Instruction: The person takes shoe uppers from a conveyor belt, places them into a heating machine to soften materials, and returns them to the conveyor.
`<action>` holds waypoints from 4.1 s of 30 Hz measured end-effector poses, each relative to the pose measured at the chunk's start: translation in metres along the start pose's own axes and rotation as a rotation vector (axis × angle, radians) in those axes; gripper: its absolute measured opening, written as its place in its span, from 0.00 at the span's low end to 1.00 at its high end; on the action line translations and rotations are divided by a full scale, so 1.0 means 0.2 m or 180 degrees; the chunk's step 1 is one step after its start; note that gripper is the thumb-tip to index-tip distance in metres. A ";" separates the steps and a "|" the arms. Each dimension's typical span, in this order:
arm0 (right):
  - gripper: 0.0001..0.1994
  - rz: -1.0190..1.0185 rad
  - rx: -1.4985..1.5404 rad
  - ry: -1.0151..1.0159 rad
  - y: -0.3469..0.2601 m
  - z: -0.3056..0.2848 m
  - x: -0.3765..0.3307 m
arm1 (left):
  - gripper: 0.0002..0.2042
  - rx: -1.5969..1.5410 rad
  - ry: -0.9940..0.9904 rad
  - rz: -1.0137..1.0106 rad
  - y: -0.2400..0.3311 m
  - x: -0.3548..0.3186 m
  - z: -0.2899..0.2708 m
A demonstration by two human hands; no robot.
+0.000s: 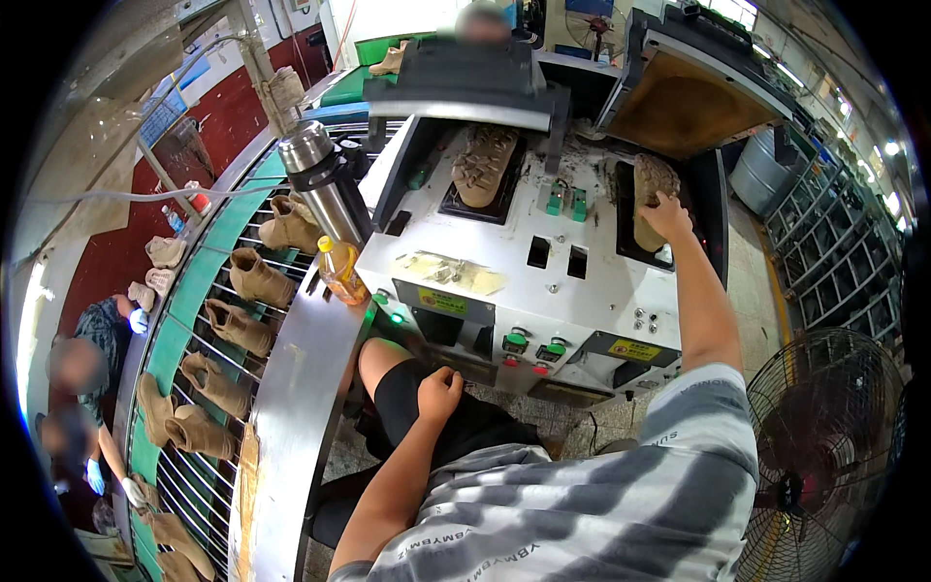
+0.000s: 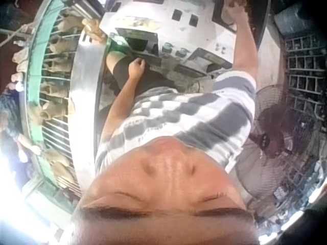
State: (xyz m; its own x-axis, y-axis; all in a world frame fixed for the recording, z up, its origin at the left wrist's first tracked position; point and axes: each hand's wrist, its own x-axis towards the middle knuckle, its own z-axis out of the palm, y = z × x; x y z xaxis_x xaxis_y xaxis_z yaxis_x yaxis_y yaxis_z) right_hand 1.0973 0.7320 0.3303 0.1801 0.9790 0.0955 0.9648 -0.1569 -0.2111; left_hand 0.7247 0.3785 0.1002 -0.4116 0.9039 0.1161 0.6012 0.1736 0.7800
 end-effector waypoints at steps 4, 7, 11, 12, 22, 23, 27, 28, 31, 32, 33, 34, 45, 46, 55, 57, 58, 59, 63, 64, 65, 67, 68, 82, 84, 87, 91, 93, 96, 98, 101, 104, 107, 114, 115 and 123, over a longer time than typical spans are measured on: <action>0.39 -0.0301 -0.0044 0.0155 0.09 0.05 -0.06 | 0.10 0.0156 -0.0249 0.0129 0.04 -0.02 0.02; 0.31 -0.0975 0.0588 0.0811 0.26 0.16 -0.25 | 0.10 0.1026 -0.0778 0.0474 0.08 -0.04 0.06; 0.15 -0.0434 0.2486 0.2402 0.82 0.53 -0.74 | 0.10 0.1603 -0.2101 0.1300 0.12 -0.08 0.28; 0.11 0.0485 0.2729 0.2235 0.82 0.51 -0.99 | 0.11 0.1523 -0.2220 0.1362 0.17 -0.09 0.32; 0.12 0.2591 0.5609 0.0521 1.06 0.69 -1.30 | 0.07 0.0836 -0.1916 0.1822 0.44 0.11 0.76; 0.11 0.2407 0.5465 0.0594 1.05 0.76 -1.32 | 0.07 0.0616 -0.1849 0.1700 0.46 0.13 0.70; 0.08 0.0979 0.4358 -0.0205 0.53 0.96 -1.51 | 0.08 0.0551 -0.1131 0.1476 0.17 0.20 0.37; 0.09 -0.0083 0.3735 -0.0088 0.32 0.95 -1.55 | 0.09 0.0419 -0.1027 0.0905 0.19 0.23 0.20; 0.11 -0.1862 0.3547 -0.0368 -0.33 0.78 -1.58 | 0.09 0.0704 0.0210 0.0492 -0.18 0.28 -0.12; 0.11 -0.2129 0.3459 -0.0133 -0.50 0.73 -1.52 | 0.09 0.0482 0.0410 0.0218 -0.29 0.26 -0.23; 0.11 -0.2397 0.3366 0.0104 -0.67 0.68 -1.44 | 0.10 0.1131 0.0672 -0.0001 -0.38 0.25 -0.37; 0.13 -0.2398 0.3452 0.0359 -0.83 0.67 -1.33 | 0.11 0.1086 0.0894 -0.0142 -0.49 0.21 -0.50; 0.45 -0.0699 0.0535 -0.0043 -1.88 0.52 0.19 | 0.12 0.0685 0.2215 -0.1243 -1.01 -0.38 -0.98; 0.47 -0.0993 0.0443 -0.0066 -1.86 0.57 0.35 | 0.11 0.0843 0.2222 -0.1109 -0.96 -0.34 -0.98; 0.39 -0.0398 0.1404 -0.1547 -1.83 0.83 0.80 | 0.09 0.1049 0.2095 -0.1004 -0.84 -0.33 -1.04; 0.36 -0.0448 0.1609 -0.1470 -1.81 0.75 0.82 | 0.10 0.1062 0.2019 -0.1077 -0.83 -0.33 -1.06; 0.34 -0.0419 0.1785 -0.1515 -1.79 0.70 0.81 | 0.10 0.1086 0.1946 -0.1097 -0.84 -0.34 -1.07; 0.31 -0.0621 0.1649 -0.1508 -1.70 0.61 1.00 | 0.10 0.0990 0.1933 -0.1025 -0.84 -0.31 -1.06; 0.25 -0.0572 0.1739 -0.1277 -1.69 0.41 0.98 | 0.10 0.0765 0.2010 -0.1152 -0.88 -0.35 -1.06; 0.27 -0.0870 0.1900 -0.1291 -1.60 0.30 1.08 | 0.10 0.0585 0.2053 -0.1125 -0.88 -0.33 -1.05; 0.29 -0.1150 0.2070 -0.1281 -1.46 0.18 1.18 | 0.10 0.0354 0.2120 -0.1173 -0.87 -0.29 -1.05; 0.32 -0.1079 0.2421 -0.1465 -1.46 0.25 0.99 | 0.11 0.0125 0.2320 -0.1532 -0.85 -0.35 -1.05; 0.32 -0.1042 0.2728 -0.1609 -1.45 0.23 0.82 | 0.11 -0.0322 0.2332 -0.1683 -0.85 -0.36 -1.03; 0.36 -0.2244 0.6043 -0.3661 -1.67 0.40 -2.00 | 0.38 -0.4934 0.0428 0.0413 -0.04 -0.24 -1.00; 0.38 -0.2494 0.5472 -0.3688 -1.78 0.50 -2.20 | 0.42 -0.5774 0.0362 0.0245 -0.16 -0.43 -1.19; 0.32 -0.3445 0.4076 -0.4116 -1.89 0.51 -2.49 | 0.43 -0.5698 0.1502 0.0169 -0.30 -0.81 -1.34; 0.22 -0.5042 0.2902 -0.4096 -1.94 0.54 -2.75 | 0.41 -0.5266 0.3332 0.0297 -0.49 -1.23 -1.43; 0.17 -0.5491 0.2184 -0.3689 -1.92 0.53 -2.79 | 0.38 -0.5100 0.3877 0.0111 -0.61 -1.41 -1.54; 0.18 -0.5125 0.1990 -0.4068 -1.88 0.66 -2.74 | 0.31 -0.4423 0.4596 -0.0321 -0.92 -1.59 -1.82; 0.16 -0.4928 0.1794 -0.4098 -1.86 0.75 -2.67 | 0.27 -0.3904 0.4636 -0.0406 -1.20 -1.69 -2.11; 0.13 -0.4565 0.1645 -0.4043 -1.83 0.84 -2.54 | 0.24 -0.3141 0.4866 -0.0720 -1.30 -1.54 -2.49; 0.11 -0.4468 0.1604 -0.3882 -1.85 0.91 -2.49 | 0.26 -0.2076 0.4682 -0.1434 -1.57 -1.44 -2.65; 0.10 -0.4287 0.1499 -0.3686 -1.90 0.96 -2.45 | 0.28 -0.0793 0.4440 -0.1825 -1.90 -1.38 -2.60; 0.06 -0.4593 0.1600 -0.2826 -2.43 1.28 -2.61 | 0.26 -0.0683 0.4006 -0.1825 -1.95 -1.36 -2.56; 0.07 -0.4837 0.1472 -0.2675 -2.57 1.32 -2.67 | 0.26 -0.0766 0.3913 -0.1794 -1.90 -1.34 -2.58; 0.11 -0.5772 0.1612 -0.1609 -3.05 1.73 -3.15 | 0.30 0.1155 0.5188 -0.2001 -1.76 -1.17 -2.37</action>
State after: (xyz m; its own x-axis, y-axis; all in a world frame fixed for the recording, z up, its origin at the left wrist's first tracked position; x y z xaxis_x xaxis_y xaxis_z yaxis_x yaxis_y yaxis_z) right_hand 0.3294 0.2552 0.0629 -0.9556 -0.1330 0.2630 -0.2383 0.8738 -0.4240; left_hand 0.2849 -0.0788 0.0893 -0.6762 -0.5497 0.4905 0.1151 0.5788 0.8073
